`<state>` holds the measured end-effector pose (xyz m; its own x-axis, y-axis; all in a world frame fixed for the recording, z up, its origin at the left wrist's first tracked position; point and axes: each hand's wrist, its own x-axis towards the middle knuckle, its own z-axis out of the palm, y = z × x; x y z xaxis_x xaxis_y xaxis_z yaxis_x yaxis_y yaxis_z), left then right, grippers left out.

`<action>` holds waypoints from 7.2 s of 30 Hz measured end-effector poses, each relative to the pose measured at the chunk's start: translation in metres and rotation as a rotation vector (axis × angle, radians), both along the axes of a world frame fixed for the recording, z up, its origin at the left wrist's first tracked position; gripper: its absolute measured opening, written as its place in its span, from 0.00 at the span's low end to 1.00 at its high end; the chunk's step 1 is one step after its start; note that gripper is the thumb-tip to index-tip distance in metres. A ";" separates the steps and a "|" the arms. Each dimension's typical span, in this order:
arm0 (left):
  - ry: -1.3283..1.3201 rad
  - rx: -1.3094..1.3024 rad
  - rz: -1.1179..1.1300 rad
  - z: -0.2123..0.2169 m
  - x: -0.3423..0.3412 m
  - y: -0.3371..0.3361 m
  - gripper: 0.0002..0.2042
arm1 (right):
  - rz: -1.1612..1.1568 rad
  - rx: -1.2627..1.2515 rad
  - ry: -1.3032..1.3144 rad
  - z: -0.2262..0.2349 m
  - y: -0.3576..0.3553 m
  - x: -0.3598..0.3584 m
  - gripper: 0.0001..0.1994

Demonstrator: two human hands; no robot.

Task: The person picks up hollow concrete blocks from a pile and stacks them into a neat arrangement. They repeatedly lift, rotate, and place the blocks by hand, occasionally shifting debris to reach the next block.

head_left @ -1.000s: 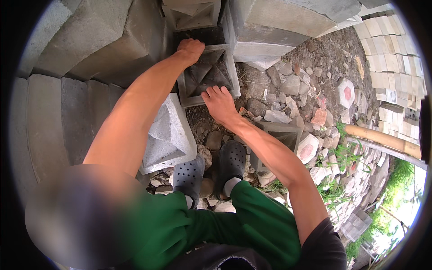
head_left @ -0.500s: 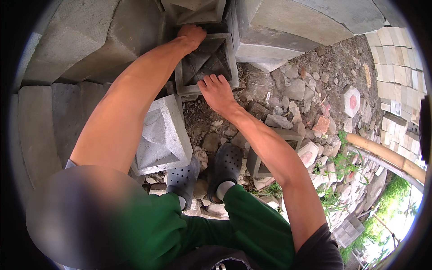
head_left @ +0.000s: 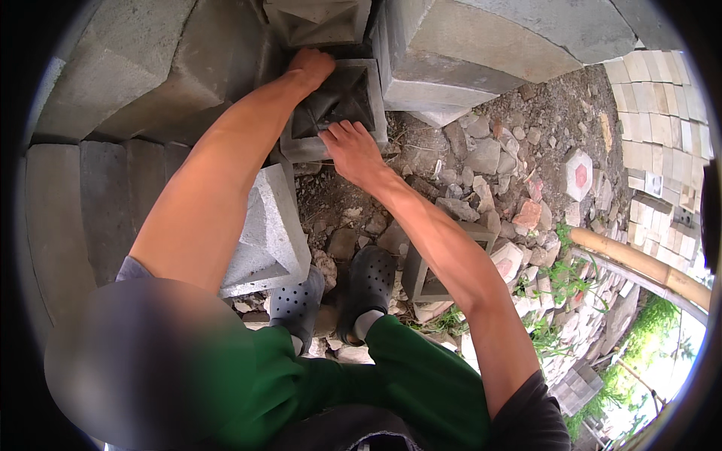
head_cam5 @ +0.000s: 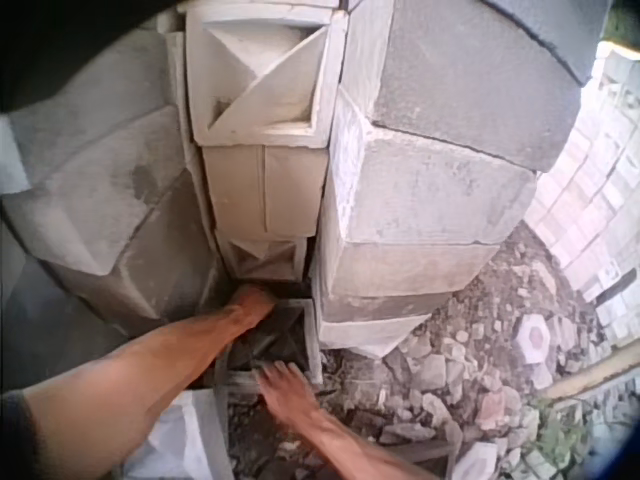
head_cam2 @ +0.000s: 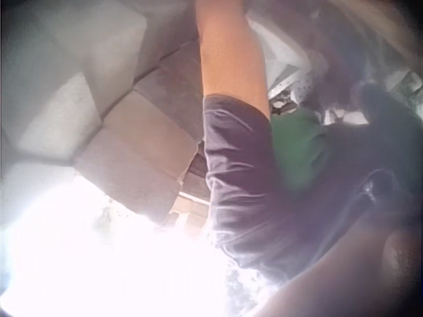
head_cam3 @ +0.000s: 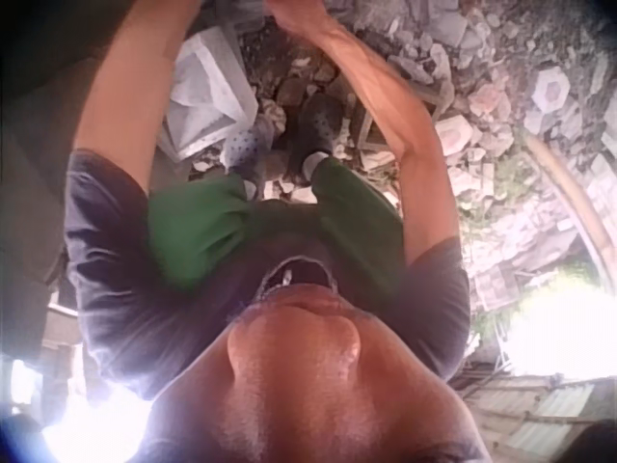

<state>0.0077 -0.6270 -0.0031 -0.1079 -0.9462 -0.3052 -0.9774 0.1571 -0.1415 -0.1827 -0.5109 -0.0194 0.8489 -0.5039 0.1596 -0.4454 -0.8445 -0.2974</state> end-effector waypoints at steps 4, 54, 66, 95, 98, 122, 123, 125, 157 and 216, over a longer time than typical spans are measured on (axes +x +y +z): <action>0.017 -0.030 0.046 -0.014 0.008 -0.017 0.12 | -0.088 -0.047 -0.029 -0.003 -0.012 0.014 0.10; -0.057 -0.144 -0.036 0.003 0.024 -0.046 0.10 | -0.201 -0.111 0.007 -0.030 -0.041 0.042 0.08; 0.103 -0.138 0.162 -0.002 0.009 -0.047 0.10 | 0.095 -0.170 0.129 -0.028 -0.065 0.023 0.16; 0.374 0.199 0.038 0.086 -0.041 0.099 0.11 | -0.247 0.735 0.100 0.045 0.055 -0.064 0.15; 0.420 0.222 0.110 0.095 -0.035 0.126 0.15 | -0.412 1.218 0.071 0.070 0.092 -0.045 0.27; 0.482 -0.106 0.201 0.128 0.030 0.367 0.31 | -0.303 1.351 -0.180 0.039 0.185 0.017 0.62; 0.459 -0.103 0.228 0.127 0.022 0.372 0.33 | -0.300 1.336 -0.189 0.037 0.185 0.017 0.62; 0.316 -0.153 0.299 0.120 0.013 0.373 0.40 | -0.301 1.304 -0.209 0.034 0.186 0.018 0.61; 0.318 -0.111 -0.429 0.126 -0.049 0.315 0.20 | -0.687 1.709 -0.642 0.097 0.083 -0.110 0.47; 0.031 -0.468 -0.068 0.063 0.002 0.141 0.19 | -0.841 0.454 0.029 0.026 -0.031 -0.018 0.35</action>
<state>0.0093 -0.4862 0.0598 -0.1762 -0.9717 0.1571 -0.9721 0.1467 -0.1828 -0.2004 -0.5417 0.0067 0.1809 -0.9593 -0.2168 -0.8660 -0.0509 -0.4974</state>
